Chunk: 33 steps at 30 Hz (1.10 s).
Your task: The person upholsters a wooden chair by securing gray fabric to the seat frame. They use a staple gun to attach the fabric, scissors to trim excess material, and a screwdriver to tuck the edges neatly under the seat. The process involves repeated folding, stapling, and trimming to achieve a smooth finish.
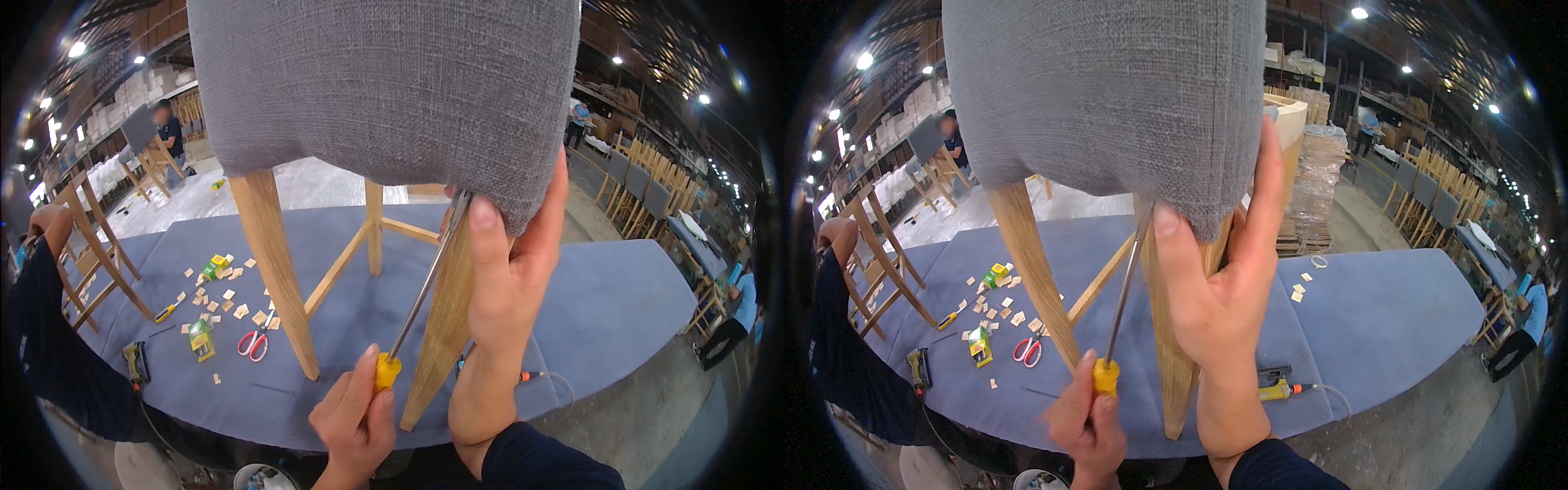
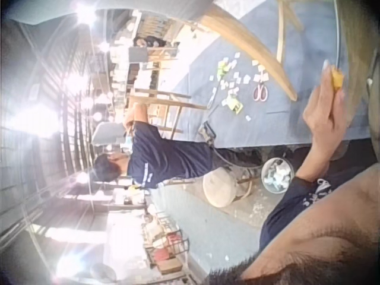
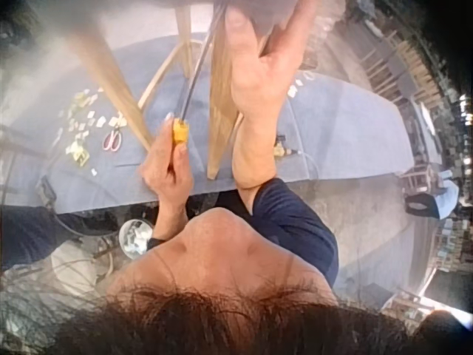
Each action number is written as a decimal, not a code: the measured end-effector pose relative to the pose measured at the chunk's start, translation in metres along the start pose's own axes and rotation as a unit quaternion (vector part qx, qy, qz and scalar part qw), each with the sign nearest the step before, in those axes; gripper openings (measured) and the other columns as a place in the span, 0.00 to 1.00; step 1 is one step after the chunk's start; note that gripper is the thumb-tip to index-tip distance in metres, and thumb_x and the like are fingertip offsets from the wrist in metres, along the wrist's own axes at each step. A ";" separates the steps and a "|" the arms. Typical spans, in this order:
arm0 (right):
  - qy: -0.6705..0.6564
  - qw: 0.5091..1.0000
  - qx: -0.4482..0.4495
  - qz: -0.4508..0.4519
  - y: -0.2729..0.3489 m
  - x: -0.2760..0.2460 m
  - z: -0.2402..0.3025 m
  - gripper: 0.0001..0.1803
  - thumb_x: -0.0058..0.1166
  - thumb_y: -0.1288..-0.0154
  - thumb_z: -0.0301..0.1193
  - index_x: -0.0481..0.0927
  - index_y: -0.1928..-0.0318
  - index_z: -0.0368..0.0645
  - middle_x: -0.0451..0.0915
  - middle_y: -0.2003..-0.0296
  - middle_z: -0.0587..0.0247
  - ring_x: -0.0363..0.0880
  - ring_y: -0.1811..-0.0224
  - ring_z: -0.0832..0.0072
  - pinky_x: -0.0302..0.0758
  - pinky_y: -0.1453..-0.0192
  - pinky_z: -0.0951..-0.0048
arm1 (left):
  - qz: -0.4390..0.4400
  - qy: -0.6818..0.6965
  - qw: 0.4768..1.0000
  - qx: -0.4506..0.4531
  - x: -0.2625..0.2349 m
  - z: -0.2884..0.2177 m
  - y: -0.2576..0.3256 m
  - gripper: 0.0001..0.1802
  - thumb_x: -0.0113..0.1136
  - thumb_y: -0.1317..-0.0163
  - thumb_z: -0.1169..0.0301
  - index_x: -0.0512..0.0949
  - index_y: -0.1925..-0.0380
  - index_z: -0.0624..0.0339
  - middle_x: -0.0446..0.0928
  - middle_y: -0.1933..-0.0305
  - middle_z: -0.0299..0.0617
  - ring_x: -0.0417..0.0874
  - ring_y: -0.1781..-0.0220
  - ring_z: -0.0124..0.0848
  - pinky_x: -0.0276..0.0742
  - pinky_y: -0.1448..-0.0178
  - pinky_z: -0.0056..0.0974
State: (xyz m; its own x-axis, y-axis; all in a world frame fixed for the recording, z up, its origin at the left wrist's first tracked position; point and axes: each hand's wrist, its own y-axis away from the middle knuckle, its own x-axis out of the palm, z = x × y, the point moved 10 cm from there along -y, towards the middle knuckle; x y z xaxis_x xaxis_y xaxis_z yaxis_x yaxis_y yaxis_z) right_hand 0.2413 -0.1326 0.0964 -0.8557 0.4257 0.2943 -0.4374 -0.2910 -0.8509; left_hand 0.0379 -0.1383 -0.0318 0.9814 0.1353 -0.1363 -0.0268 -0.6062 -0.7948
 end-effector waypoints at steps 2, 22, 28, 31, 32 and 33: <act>0.003 1.000 -0.001 0.001 0.000 0.001 0.001 0.47 0.56 0.30 0.21 0.47 0.17 0.33 0.70 0.29 0.47 0.75 0.31 0.65 0.70 0.27 0.64 | -0.028 0.003 0.999 0.030 0.014 0.008 0.000 0.23 0.61 0.34 0.75 0.81 0.41 0.78 0.85 0.63 0.56 0.87 0.66 0.37 0.82 0.58 0.38; -0.005 1.000 0.008 0.002 0.000 -0.003 -0.001 0.47 0.59 0.28 0.27 0.48 0.17 0.32 0.65 0.25 0.47 0.69 0.25 0.63 0.65 0.22 0.62 | -0.016 0.023 0.999 0.019 0.002 -0.005 0.006 0.24 0.63 0.33 0.77 0.81 0.38 0.75 0.76 0.74 0.47 0.75 0.77 0.32 0.72 0.71 0.35; -0.004 1.000 -0.004 0.012 0.000 0.001 0.000 0.47 0.59 0.28 0.27 0.48 0.17 0.31 0.64 0.24 0.45 0.68 0.24 0.61 0.64 0.21 0.61 | -0.069 0.043 0.996 0.040 0.028 0.012 0.003 0.25 0.64 0.36 0.79 0.81 0.38 0.73 0.77 0.72 0.47 0.77 0.74 0.35 0.75 0.68 0.36; 0.072 0.994 -0.074 0.024 -0.001 0.002 0.013 0.43 0.55 0.24 0.31 0.50 0.16 0.34 0.66 0.25 0.48 0.69 0.26 0.63 0.65 0.22 0.60 | -0.104 0.037 0.989 0.103 0.047 0.012 -0.004 0.27 0.64 0.38 0.80 0.80 0.37 0.73 0.79 0.71 0.47 0.78 0.74 0.37 0.76 0.68 0.37; 0.070 0.995 -0.069 0.023 -0.002 0.002 0.013 0.44 0.55 0.24 0.32 0.50 0.16 0.34 0.65 0.24 0.47 0.67 0.24 0.62 0.63 0.21 0.60 | -0.112 0.037 0.986 0.115 0.048 0.012 -0.006 0.27 0.64 0.38 0.81 0.80 0.37 0.73 0.79 0.70 0.47 0.79 0.74 0.37 0.76 0.68 0.37; 0.067 0.995 -0.065 0.023 -0.002 0.003 0.013 0.44 0.55 0.24 0.32 0.49 0.16 0.33 0.64 0.23 0.47 0.65 0.23 0.62 0.61 0.20 0.60 | -0.121 0.036 0.984 0.127 0.049 0.012 -0.007 0.27 0.63 0.39 0.81 0.80 0.36 0.73 0.80 0.70 0.48 0.79 0.73 0.37 0.76 0.67 0.37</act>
State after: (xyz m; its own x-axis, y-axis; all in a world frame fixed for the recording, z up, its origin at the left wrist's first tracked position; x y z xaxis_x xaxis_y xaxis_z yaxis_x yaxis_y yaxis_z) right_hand 0.2358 -0.1417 0.1048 -0.8256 0.5276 0.1999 -0.3513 -0.2036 -0.9138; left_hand 0.0838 -0.1185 -0.0399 0.9757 0.1894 0.1100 0.1712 -0.3461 -0.9225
